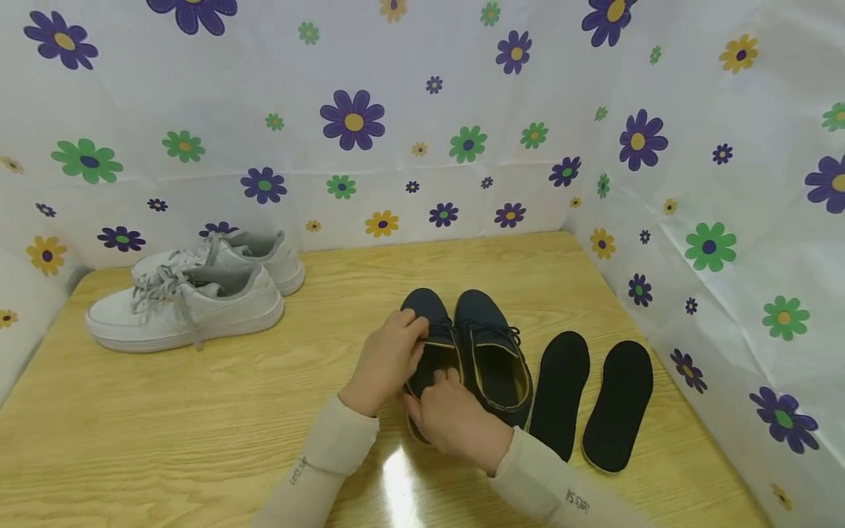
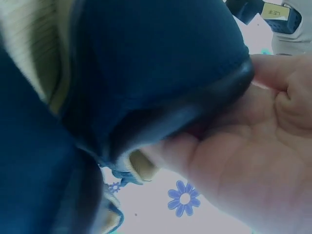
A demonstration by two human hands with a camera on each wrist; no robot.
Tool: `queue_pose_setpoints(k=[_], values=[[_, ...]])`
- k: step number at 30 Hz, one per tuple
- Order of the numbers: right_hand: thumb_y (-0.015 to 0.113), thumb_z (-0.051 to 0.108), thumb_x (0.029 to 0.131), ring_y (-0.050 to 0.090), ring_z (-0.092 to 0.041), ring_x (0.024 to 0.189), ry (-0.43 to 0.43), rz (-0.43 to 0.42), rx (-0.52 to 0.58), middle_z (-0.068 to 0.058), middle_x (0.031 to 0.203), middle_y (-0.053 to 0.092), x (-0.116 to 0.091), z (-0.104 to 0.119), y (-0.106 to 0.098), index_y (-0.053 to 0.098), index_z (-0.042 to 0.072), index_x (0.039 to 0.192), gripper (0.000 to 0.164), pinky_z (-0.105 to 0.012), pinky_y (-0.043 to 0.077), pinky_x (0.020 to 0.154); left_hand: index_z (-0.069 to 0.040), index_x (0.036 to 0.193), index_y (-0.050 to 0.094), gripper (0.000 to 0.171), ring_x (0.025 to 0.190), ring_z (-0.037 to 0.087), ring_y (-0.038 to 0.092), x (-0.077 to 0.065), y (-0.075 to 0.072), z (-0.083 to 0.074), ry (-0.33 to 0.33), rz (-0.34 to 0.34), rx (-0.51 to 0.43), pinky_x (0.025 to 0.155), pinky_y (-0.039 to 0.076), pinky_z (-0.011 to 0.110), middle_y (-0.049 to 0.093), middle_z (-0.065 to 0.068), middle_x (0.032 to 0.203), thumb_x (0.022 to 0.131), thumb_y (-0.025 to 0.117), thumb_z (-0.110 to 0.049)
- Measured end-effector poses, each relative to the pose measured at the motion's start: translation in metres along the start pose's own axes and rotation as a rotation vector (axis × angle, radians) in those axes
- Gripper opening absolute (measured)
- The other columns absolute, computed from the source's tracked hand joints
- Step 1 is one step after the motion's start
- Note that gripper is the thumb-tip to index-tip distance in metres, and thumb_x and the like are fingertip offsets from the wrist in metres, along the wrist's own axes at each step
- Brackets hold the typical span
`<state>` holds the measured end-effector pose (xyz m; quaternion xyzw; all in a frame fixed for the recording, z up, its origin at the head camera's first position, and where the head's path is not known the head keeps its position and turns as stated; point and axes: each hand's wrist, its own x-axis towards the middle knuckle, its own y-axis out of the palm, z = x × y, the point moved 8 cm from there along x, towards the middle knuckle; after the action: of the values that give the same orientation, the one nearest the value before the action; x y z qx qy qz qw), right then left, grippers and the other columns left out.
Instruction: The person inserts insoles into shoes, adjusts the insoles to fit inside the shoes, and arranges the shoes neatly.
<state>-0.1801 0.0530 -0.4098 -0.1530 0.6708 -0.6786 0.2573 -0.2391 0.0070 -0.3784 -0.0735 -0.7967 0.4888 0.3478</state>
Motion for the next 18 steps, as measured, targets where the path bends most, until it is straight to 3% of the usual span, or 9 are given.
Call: queue_pose_setpoints(k=[4, 8, 11, 13, 15, 18], values=[[0.046, 0.028, 0.102, 0.046, -0.023, 0.086, -0.008, -0.148, 0.156, -0.01, 0.085, 0.056, -0.014, -0.007, -0.006, 0.066, 0.002, 0.075, 0.042, -0.034, 0.04, 0.081, -0.009, 0.083, 0.057, 0.018, 0.072, 0.018, 0.043, -0.004, 0.003, -0.001, -0.006, 0.001, -0.009, 0.056, 0.044, 0.027, 0.044, 0.003, 0.08, 0.082, 0.073, 0.0], [0.058, 0.021, 0.097, 0.051, -0.02, 0.087, -0.014, -0.413, 0.257, -0.006, 0.095, 0.058, -0.04, -0.02, -0.025, 0.069, 0.002, 0.096, 0.022, -0.03, 0.048, 0.075, -0.005, 0.09, 0.062, 0.016, 0.077, 0.021, 0.046, -0.009, 0.0, -0.008, 0.011, -0.027, -0.011, 0.065, 0.047, 0.03, 0.048, 0.006, 0.086, 0.081, 0.074, 0.001], [0.067, 0.012, 0.09, 0.055, -0.015, 0.076, 0.089, -0.647, 0.325, -0.002, 0.087, 0.06, -0.064, -0.047, -0.043, 0.071, 0.004, 0.095, 0.011, -0.026, 0.049, 0.064, -0.002, 0.098, 0.063, 0.02, 0.083, 0.023, 0.049, -0.012, -0.007, -0.021, 0.032, -0.06, -0.034, 0.07, 0.048, 0.032, 0.051, 0.008, 0.092, 0.082, 0.073, 0.002], [0.07, 0.007, 0.087, 0.057, -0.014, 0.069, 0.196, -0.751, 0.365, -0.002, 0.081, 0.063, -0.078, -0.069, -0.05, 0.071, 0.002, 0.094, 0.009, -0.027, 0.049, 0.058, 0.0, 0.103, 0.062, 0.022, 0.085, 0.023, 0.051, -0.014, -0.013, -0.035, 0.031, -0.072, -0.078, 0.071, 0.048, 0.032, 0.052, 0.009, 0.095, 0.083, 0.071, 0.002], [0.068, 0.007, 0.088, 0.062, -0.016, 0.067, 0.339, -0.753, 0.42, -0.006, 0.081, 0.066, -0.087, -0.094, -0.048, 0.07, -0.001, 0.1, 0.014, -0.029, 0.052, 0.057, 0.0, 0.103, 0.063, 0.02, 0.08, 0.02, 0.051, -0.018, -0.017, -0.051, 0.011, -0.074, -0.151, 0.067, 0.048, 0.029, 0.053, 0.008, 0.094, 0.084, 0.069, 0.003], [0.064, 0.011, 0.092, 0.067, -0.027, 0.076, 0.51, -0.609, 0.507, -0.017, 0.09, 0.069, -0.091, -0.125, -0.033, 0.064, -0.008, 0.111, 0.027, -0.039, 0.055, 0.064, 0.0, 0.098, 0.062, 0.015, 0.076, 0.015, 0.054, -0.028, -0.015, -0.077, -0.05, -0.015, -0.331, 0.065, 0.049, 0.023, 0.054, 0.005, 0.09, 0.085, 0.068, 0.003]])
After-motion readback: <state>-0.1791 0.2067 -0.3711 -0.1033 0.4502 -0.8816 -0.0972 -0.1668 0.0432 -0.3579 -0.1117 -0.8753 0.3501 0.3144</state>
